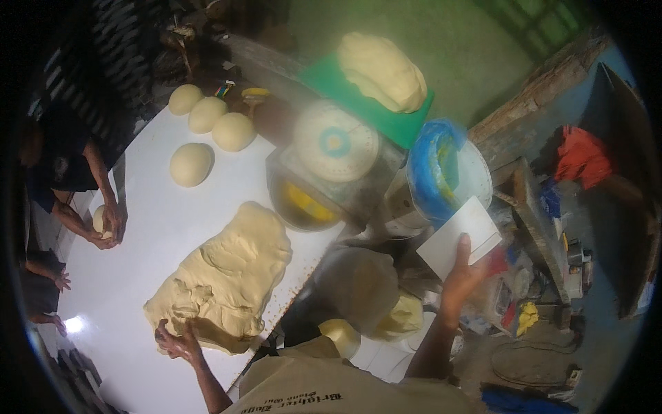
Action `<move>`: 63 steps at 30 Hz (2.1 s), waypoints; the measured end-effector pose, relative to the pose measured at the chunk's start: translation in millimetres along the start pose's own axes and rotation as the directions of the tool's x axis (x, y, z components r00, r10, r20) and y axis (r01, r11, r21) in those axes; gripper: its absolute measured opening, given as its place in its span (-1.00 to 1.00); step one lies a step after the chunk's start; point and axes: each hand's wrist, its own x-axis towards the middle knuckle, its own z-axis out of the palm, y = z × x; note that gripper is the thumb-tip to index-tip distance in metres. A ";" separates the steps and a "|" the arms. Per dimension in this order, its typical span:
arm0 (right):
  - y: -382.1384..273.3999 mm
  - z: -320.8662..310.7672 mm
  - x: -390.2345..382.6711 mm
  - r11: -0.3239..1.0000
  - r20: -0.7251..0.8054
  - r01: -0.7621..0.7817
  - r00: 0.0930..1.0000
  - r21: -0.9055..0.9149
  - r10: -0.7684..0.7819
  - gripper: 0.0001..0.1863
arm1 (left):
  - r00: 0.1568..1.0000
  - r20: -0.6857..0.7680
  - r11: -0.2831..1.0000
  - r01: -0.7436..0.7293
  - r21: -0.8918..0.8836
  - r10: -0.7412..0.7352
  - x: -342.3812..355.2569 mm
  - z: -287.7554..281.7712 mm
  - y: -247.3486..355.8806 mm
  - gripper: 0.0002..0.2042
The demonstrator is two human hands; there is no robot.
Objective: The person uses a scraper to cut portions of dough from a large batch, then places each portion onto a scale to weigh it.
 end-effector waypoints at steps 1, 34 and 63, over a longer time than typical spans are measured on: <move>1.9 -3.2 10.4 0.999 0.031 -0.030 0.999 0.030 0.029 -0.48 | 1.000 -0.002 1.000 -0.007 0.001 0.007 9.3 -7.7 1.6 -0.48; -202.3 143.5 168.7 0.366 0.109 0.771 0.365 0.521 -0.925 -0.66 | 0.907 0.107 -0.733 0.394 -0.554 0.407 160.5 -63.5 325.8 -0.35; -98.9 160.4 -646.9 0.875 0.766 0.450 0.493 0.181 -0.413 -0.74 | 0.740 -0.029 0.593 -0.561 -0.578 0.672 79.5 60.9 -231.9 -0.61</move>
